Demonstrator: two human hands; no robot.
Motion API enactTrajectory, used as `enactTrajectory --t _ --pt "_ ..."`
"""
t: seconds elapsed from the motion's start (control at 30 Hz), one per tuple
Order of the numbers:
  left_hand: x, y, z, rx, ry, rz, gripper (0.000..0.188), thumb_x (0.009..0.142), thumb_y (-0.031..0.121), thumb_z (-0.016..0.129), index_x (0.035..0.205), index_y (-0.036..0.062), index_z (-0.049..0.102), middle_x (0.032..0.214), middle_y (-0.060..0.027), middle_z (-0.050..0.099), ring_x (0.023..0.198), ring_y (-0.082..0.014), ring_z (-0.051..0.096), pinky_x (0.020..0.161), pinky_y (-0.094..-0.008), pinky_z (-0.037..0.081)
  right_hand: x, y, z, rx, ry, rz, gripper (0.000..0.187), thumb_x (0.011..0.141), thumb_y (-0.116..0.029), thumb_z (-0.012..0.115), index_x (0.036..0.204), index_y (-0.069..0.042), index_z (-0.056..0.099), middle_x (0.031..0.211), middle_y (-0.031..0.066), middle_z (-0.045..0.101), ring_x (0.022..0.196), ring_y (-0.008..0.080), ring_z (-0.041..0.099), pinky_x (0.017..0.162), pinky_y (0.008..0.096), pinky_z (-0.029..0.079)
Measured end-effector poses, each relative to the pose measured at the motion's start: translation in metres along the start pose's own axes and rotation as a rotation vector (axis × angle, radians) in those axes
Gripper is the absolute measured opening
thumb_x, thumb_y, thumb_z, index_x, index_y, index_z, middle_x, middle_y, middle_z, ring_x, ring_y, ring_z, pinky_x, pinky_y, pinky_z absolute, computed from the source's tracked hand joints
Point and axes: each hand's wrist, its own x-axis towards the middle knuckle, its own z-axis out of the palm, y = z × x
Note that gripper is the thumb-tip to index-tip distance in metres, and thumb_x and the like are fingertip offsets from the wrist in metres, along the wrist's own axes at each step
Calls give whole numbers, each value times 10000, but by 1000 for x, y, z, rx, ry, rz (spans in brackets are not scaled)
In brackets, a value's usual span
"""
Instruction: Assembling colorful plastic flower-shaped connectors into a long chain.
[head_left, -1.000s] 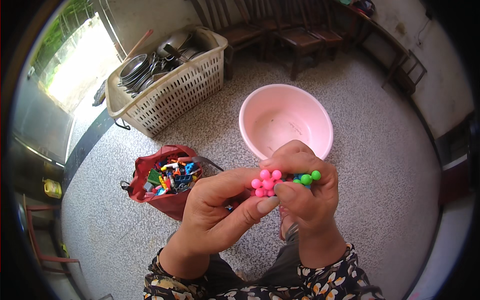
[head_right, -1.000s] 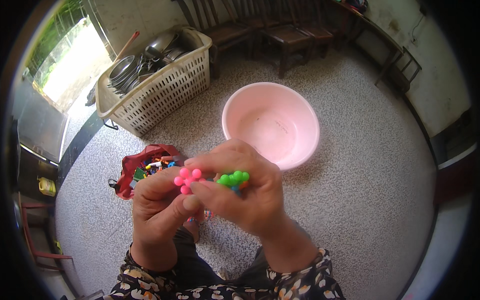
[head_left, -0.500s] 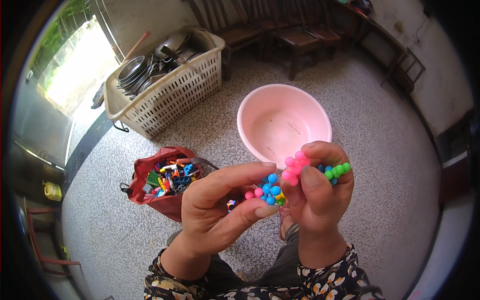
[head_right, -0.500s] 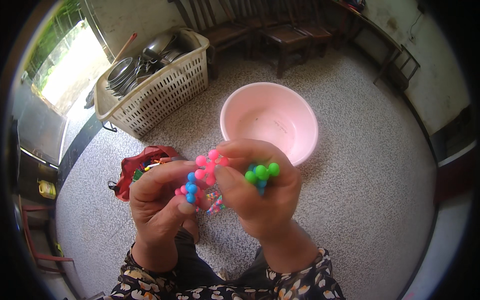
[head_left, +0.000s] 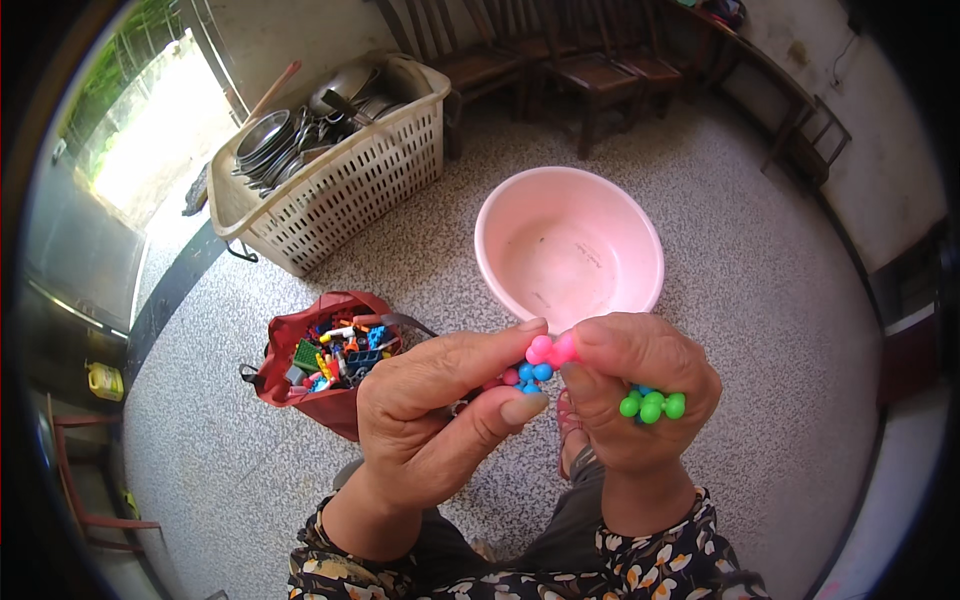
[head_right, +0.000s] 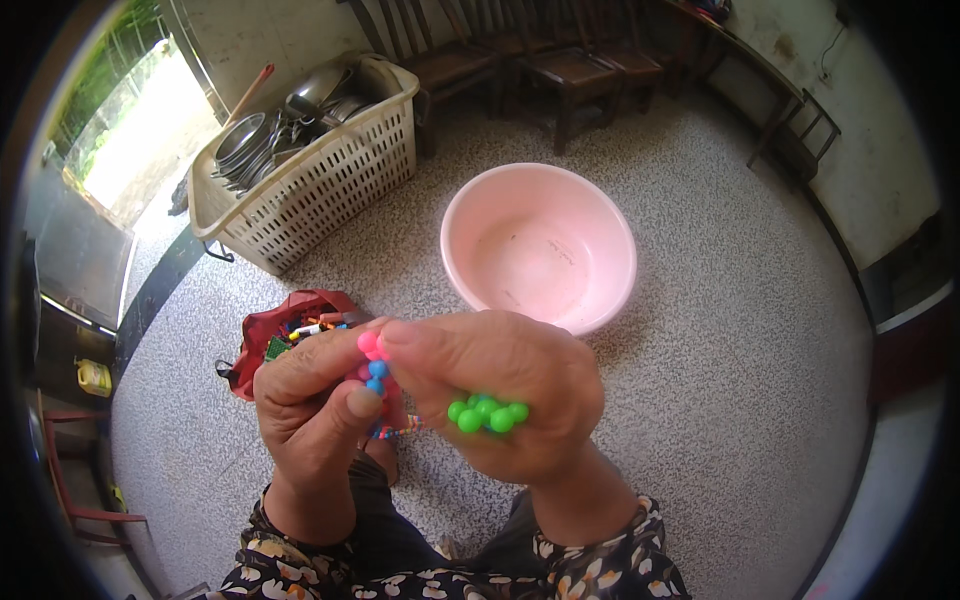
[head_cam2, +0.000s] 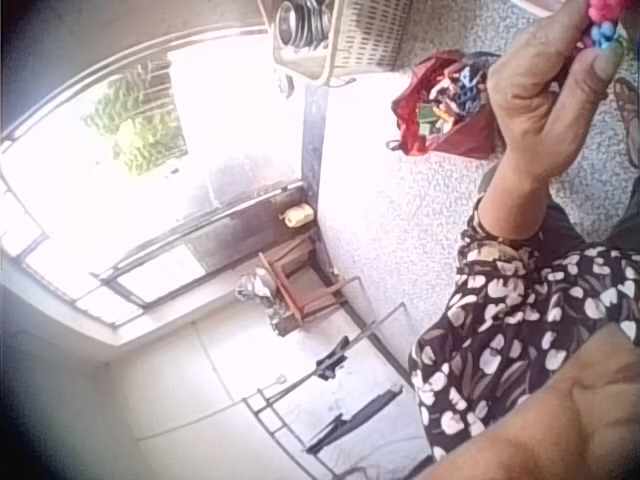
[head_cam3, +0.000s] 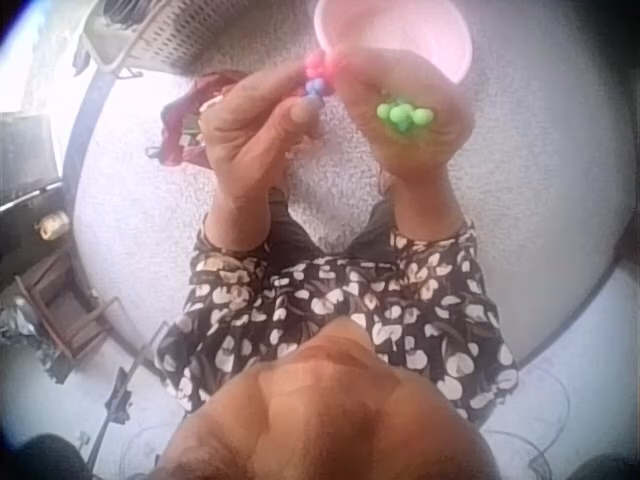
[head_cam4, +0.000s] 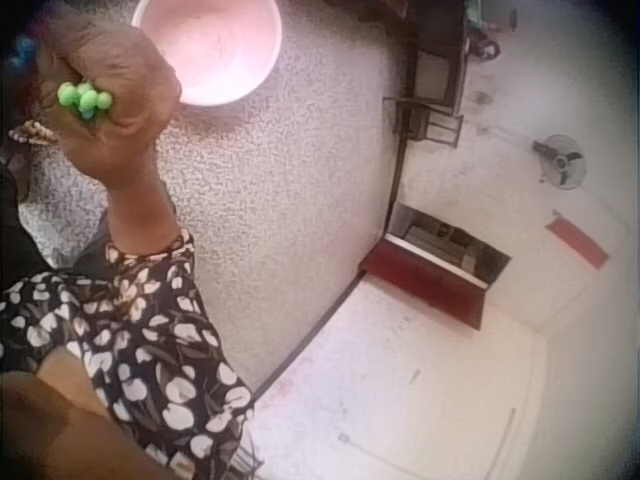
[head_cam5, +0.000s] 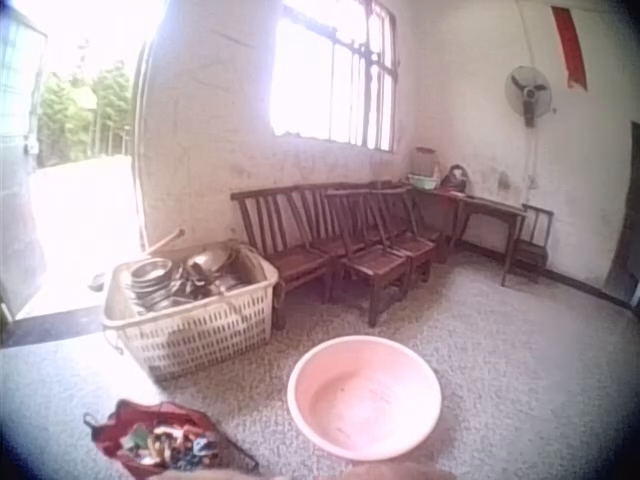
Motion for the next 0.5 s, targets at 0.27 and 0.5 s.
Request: enactTrajectory --t 0.27,0.5 --pt "0 -2 -2 37 -25 45 315 738 22 649 1031 -72 582 857 -153 635 721 -149 596 648 -240 465 -1 7 2 -22 4 -5 209 684 36 679 887 17 636 749 116 642 638 165 629 561 237 504" --pt "1 -10 5 -111 56 -16 386 807 173 602 1103 -61 521 832 -129 610 578 -138 571 480 -228 458 -11 8 2 419 66 356 330 721 15 629 1042 38 556 767 59 568 609 85 534 541 176 427"
